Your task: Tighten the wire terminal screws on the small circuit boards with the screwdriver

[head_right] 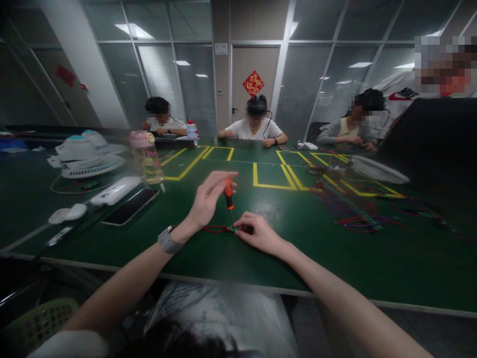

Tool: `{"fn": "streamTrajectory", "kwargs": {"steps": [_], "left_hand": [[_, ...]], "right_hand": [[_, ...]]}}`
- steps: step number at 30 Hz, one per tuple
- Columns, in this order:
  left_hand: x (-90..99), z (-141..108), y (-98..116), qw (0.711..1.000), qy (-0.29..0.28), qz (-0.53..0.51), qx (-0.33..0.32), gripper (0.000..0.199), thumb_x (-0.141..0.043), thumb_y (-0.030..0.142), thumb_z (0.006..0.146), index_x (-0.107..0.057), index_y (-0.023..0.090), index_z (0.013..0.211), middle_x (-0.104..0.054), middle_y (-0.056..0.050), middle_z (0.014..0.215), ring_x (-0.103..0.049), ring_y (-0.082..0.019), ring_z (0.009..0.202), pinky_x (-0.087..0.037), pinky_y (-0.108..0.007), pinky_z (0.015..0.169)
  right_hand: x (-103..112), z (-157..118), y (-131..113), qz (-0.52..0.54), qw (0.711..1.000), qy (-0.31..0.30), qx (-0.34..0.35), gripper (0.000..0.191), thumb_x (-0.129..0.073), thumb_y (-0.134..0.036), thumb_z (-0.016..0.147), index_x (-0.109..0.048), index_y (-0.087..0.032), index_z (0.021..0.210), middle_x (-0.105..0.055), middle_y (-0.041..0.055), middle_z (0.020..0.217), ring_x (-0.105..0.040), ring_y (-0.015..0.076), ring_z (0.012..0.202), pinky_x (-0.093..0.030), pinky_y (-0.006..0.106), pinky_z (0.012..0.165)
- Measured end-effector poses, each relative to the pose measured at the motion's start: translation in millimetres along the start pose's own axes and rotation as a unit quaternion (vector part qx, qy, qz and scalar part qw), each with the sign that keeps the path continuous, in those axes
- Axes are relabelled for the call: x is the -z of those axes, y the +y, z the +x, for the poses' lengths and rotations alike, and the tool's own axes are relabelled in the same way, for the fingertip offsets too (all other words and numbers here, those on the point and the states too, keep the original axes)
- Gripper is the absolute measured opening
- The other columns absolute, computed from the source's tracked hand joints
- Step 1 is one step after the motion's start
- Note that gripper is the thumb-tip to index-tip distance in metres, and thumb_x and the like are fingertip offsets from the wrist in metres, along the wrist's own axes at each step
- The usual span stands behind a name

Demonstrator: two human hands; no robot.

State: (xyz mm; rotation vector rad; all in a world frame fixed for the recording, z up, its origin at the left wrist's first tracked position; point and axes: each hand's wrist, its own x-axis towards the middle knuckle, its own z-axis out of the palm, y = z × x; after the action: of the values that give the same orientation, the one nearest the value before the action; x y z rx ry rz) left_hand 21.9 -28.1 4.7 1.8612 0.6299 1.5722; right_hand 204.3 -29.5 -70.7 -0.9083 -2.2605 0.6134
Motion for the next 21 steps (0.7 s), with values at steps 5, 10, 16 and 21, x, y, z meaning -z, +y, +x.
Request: {"fn": "streamTrajectory", "kwargs": {"steps": [5, 10, 16, 21], "left_hand": [[-1.6, 1.0, 0.1, 0.996, -0.012, -0.079, 0.047, 0.032, -0.059, 0.032, 0.086, -0.064, 0.016, 0.114, -0.068, -0.008, 0.098, -0.066, -0.016, 0.081, -0.056, -0.030, 0.075], [0.7, -0.7, -1.3, 0.994, 0.036, 0.092, -0.046, 0.023, -0.059, 0.029, 0.086, -0.069, 0.021, 0.105, -0.062, -0.005, 0.101, -0.060, -0.015, 0.092, -0.050, -0.027, 0.083], [-1.9, -0.6, 0.0, 0.998, -0.047, -0.042, 0.012, 0.032, -0.047, 0.026, 0.093, -0.060, 0.021, 0.122, -0.064, -0.008, 0.109, -0.064, -0.016, 0.090, -0.053, -0.030, 0.081], [-0.4, 1.7, -2.4, 1.000, 0.007, 0.000, -0.003, 0.019, -0.066, 0.027, 0.081, -0.071, 0.020, 0.098, -0.059, -0.004, 0.096, -0.060, -0.012, 0.082, -0.052, -0.021, 0.069]], "right_hand": [[0.2, 0.2, -0.7, -0.003, 1.000, 0.000, 0.003, 0.013, -0.062, -0.018, 0.081, -0.070, -0.015, 0.090, -0.060, 0.0041, 0.082, -0.057, 0.0133, 0.068, -0.047, 0.026, 0.064], [0.0, 0.2, -1.2, -0.003, 1.000, 0.000, 0.002, 0.013, -0.061, -0.017, 0.081, -0.071, -0.015, 0.090, -0.060, 0.0046, 0.082, -0.057, 0.0132, 0.070, -0.047, 0.025, 0.065], [0.4, 0.1, -1.3, 0.004, 1.000, -0.005, -0.006, 0.014, -0.061, -0.018, 0.081, -0.070, -0.015, 0.091, -0.061, 0.0052, 0.085, -0.057, 0.0134, 0.070, -0.047, 0.026, 0.065], [1.0, 0.2, -1.9, -0.002, 1.000, -0.005, -0.005, 0.014, -0.062, -0.017, 0.081, -0.071, -0.015, 0.091, -0.061, 0.0052, 0.084, -0.057, 0.0138, 0.071, -0.047, 0.026, 0.066]]}}
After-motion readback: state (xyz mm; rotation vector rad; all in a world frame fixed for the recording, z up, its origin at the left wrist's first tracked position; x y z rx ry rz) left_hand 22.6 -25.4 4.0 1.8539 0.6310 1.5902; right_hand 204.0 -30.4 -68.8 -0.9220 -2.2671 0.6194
